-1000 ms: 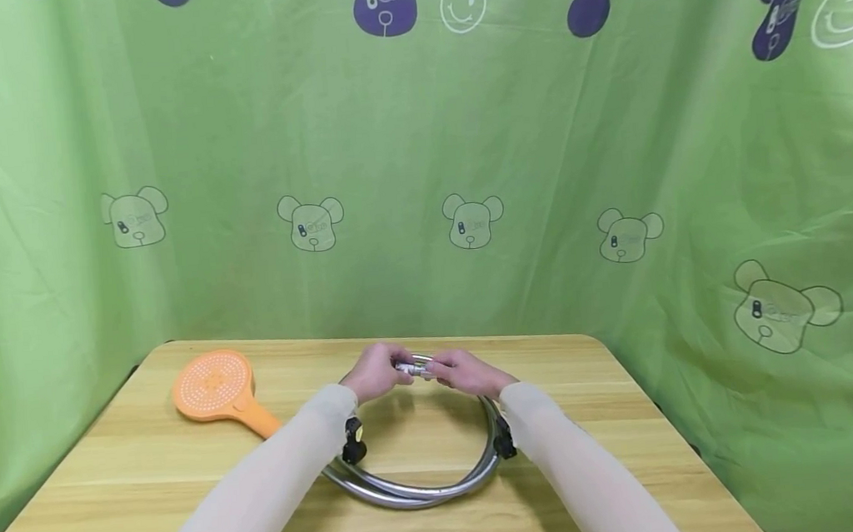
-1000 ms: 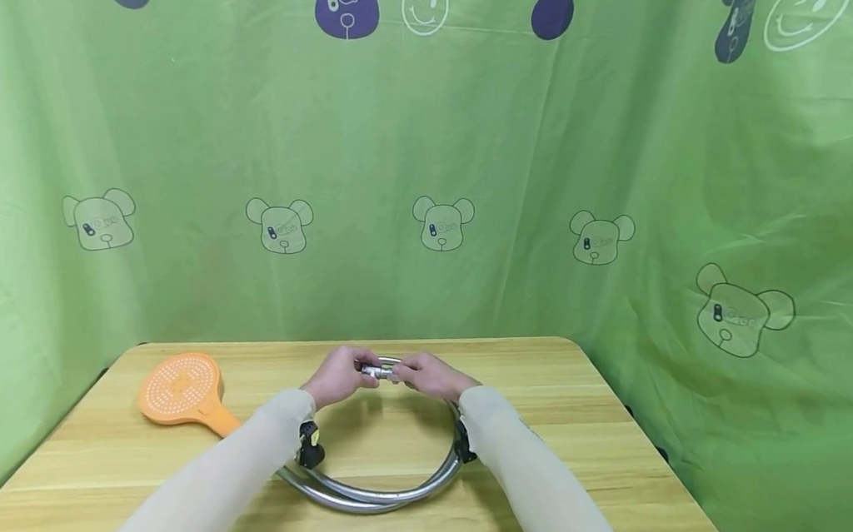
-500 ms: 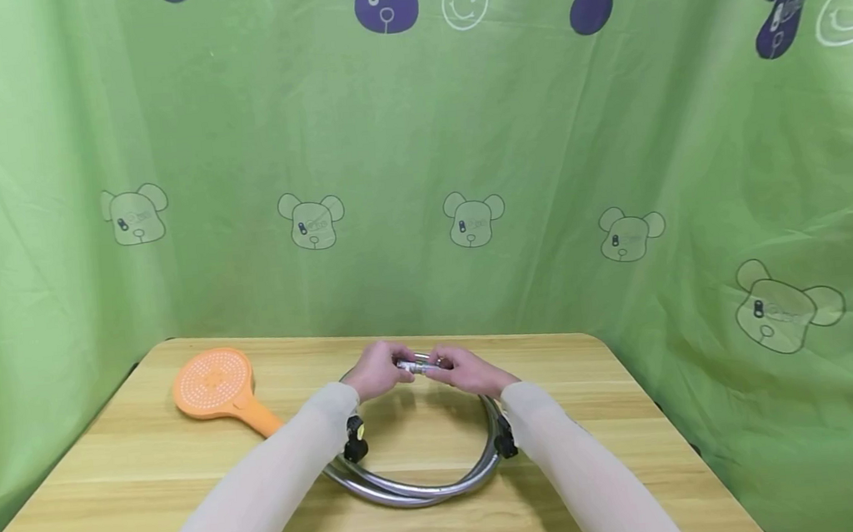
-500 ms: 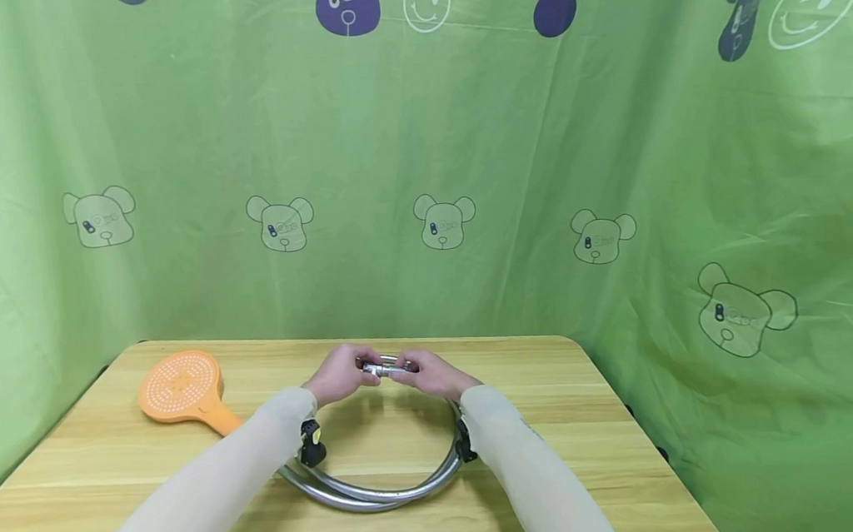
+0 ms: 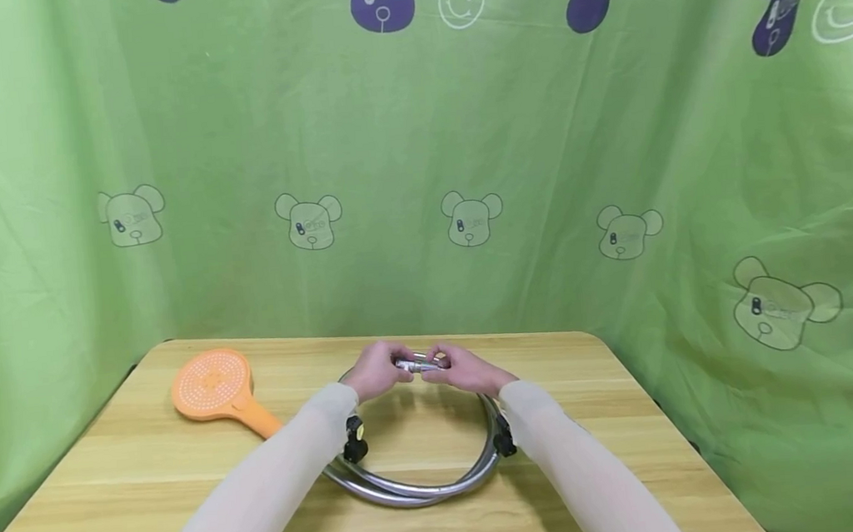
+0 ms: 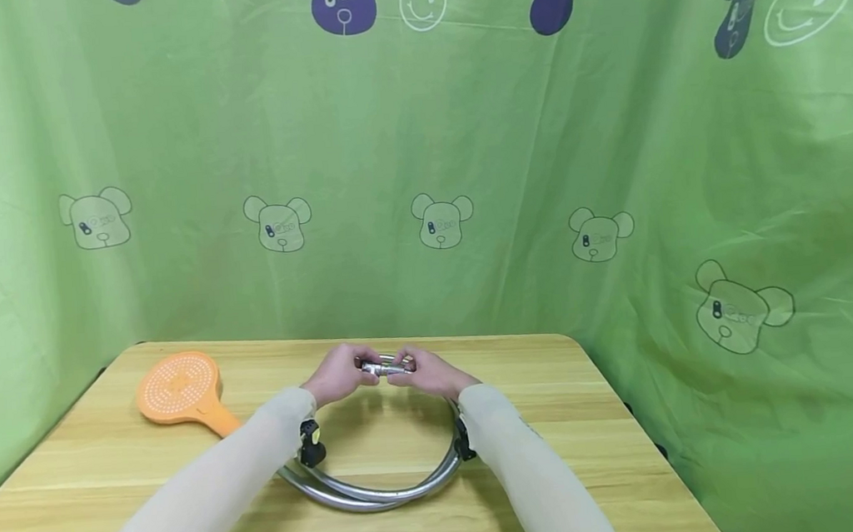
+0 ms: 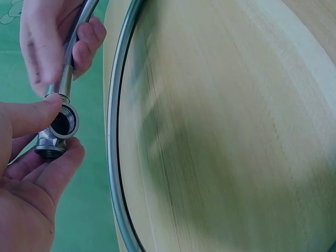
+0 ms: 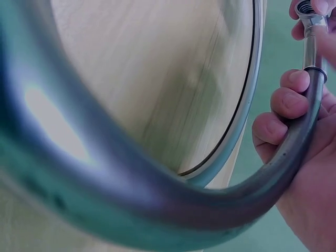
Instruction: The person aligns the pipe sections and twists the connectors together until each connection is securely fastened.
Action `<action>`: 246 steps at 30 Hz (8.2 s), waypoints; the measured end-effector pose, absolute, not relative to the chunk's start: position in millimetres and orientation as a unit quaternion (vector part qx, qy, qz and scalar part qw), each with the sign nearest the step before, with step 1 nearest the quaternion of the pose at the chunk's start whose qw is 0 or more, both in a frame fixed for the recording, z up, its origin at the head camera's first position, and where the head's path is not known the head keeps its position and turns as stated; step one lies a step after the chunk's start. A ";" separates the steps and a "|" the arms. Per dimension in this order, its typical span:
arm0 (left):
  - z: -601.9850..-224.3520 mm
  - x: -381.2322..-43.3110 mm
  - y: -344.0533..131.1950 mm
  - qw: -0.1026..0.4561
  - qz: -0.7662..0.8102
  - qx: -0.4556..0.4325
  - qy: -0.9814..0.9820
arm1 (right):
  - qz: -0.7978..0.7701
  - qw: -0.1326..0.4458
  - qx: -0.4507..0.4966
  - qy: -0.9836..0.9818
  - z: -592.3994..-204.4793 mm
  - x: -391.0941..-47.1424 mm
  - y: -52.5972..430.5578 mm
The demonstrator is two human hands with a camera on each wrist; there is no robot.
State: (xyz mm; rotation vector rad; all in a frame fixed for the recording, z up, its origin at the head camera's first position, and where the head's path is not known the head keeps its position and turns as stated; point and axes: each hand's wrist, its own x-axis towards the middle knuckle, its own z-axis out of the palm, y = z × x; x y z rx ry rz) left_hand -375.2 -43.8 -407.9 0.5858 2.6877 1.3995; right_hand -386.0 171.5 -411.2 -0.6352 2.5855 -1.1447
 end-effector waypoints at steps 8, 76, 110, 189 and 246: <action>-407.9 -376.0 -43.5 0.029 0.448 0.192 0.873 | -0.396 0.116 -0.239 0.879 -411.4 -385.6 172.7; -405.2 -373.9 -44.2 0.013 0.459 0.189 0.868 | -0.388 0.122 -0.249 0.879 -407.3 -390.5 175.3; -408.9 -381.2 -49.0 0.011 0.480 0.179 0.859 | -0.403 0.099 -0.234 0.879 -405.8 -389.9 168.6; -408.2 -375.7 -45.0 -0.006 0.478 0.171 0.862 | -0.423 0.068 -0.170 0.888 -408.0 -390.7 190.5; -416.1 -368.1 -52.2 0.010 0.431 0.179 0.884 | -0.320 -0.006 -0.012 0.947 -452.3 -388.8 239.4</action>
